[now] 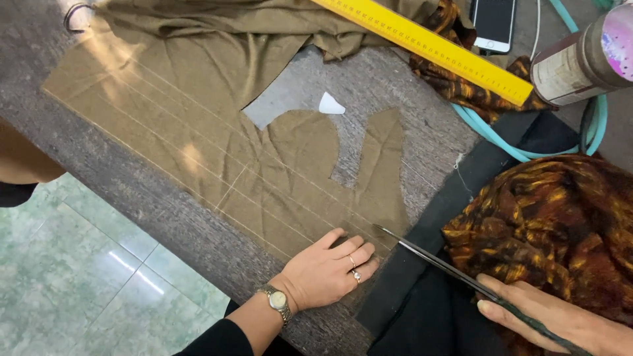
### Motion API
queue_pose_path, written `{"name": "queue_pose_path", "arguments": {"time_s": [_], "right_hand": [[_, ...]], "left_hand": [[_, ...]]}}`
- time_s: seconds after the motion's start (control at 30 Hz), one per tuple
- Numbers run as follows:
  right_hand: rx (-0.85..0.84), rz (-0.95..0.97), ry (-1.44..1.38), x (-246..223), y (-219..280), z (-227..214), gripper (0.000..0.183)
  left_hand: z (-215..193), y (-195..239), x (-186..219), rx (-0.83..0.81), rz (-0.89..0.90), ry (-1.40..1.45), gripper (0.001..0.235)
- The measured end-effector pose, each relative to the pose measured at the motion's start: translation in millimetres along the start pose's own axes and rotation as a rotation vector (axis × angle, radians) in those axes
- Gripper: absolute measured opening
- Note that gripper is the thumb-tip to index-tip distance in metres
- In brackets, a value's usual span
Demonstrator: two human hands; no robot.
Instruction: Cutting out pattern pieces from fabric using scissors, a ruler, and chalk on a cutting table.
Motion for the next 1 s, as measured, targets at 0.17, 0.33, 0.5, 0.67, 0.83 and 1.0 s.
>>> {"name": "queue_pose_path", "arguments": {"time_s": [0.17, 0.33, 0.5, 0.67, 0.83, 1.0], "right_hand": [[0.084, 0.036, 0.429, 7.7, -14.3, -20.0, 0.065], [0.157, 0.035, 0.581, 6.3, -20.1, -25.9, 0.067], [0.168, 0.079, 0.543, 6.3, -15.5, -21.9, 0.068], [0.187, 0.062, 0.48, 11.8, -26.2, -29.6, 0.067], [0.203, 0.102, 0.528, 0.9, -4.4, -15.1, 0.068], [0.116, -0.017, 0.052, 15.0, -21.3, -18.7, 0.065]], "left_hand": [[-5.9, 0.3, 0.6, 0.036, -0.007, -0.023, 0.022], [-6.2, 1.4, 0.9, 0.06, -0.012, -0.051, 0.022], [0.3, 0.8, -0.1, 0.021, -0.009, -0.033, 0.024], [-4.4, 1.2, 0.3, 0.049, -0.015, -0.047, 0.023], [-7.7, 2.3, 0.3, 0.073, -0.009, -0.041, 0.022], [-5.1, 1.7, 0.3, 0.051, -0.013, -0.048, 0.021]]}}
Point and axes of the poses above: each hand's wrist, its own y-axis away from the middle knuckle, its own z-axis out of the palm, x = y × z, the point moved 10 cm from there along -y, towards the middle knuckle, and after that the axes turned 15 degrees about -x, right-handed, at the moved point
